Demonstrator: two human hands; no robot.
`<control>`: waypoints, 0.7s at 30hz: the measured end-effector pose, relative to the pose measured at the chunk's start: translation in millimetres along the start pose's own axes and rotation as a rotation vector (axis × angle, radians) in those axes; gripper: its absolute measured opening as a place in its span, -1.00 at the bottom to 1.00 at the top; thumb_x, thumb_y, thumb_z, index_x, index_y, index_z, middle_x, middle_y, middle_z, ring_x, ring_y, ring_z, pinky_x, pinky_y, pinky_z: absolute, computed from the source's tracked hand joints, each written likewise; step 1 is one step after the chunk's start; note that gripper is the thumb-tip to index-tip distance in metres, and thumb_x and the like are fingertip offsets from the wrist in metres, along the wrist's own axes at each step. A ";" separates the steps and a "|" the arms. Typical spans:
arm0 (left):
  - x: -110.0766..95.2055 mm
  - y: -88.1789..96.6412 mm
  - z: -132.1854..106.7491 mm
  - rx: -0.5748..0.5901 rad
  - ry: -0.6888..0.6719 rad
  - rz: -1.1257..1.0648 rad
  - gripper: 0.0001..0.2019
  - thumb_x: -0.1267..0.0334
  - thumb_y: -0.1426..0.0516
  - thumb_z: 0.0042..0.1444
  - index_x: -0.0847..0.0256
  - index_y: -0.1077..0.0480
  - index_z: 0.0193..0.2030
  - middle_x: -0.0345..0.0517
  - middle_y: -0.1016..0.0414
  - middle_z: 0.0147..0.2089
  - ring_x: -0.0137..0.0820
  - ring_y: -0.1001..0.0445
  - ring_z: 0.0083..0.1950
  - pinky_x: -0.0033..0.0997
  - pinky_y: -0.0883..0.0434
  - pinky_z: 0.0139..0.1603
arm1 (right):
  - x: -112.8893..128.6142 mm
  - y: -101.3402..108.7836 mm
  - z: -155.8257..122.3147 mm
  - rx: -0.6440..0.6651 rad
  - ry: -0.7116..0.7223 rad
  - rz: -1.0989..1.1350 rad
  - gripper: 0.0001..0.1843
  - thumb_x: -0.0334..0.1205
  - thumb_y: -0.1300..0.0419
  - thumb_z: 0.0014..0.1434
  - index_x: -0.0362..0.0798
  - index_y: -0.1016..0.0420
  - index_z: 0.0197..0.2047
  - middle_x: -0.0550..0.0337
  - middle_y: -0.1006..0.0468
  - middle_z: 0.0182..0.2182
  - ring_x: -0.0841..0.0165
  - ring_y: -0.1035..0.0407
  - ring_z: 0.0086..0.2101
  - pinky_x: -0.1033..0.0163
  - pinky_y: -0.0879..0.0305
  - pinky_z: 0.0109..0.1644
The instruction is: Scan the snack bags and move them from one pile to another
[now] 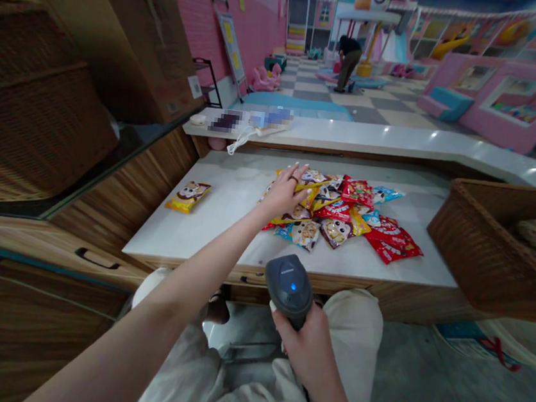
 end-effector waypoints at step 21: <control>36.4 72.0 -209.7 -0.501 0.857 -1.147 -0.44 -0.10 -0.47 0.02 0.16 -0.53 0.06 0.02 -0.68 0.06 -0.17 -0.66 0.06 -0.25 -0.64 -0.02 | 1.2 -23.4 8.7 0.070 0.044 -0.004 -0.53 0.19 -0.35 0.29 0.01 -0.50 -0.45 0.24 -0.50 -0.69 0.33 -0.40 -0.69 0.30 -0.32 -0.55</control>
Point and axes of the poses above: each hand's wrist, its own z-axis towards the middle knuckle, its own y-axis out of the back of the hand, x = y × z, the point moved 5 cm from there along z, towards the middle knuckle
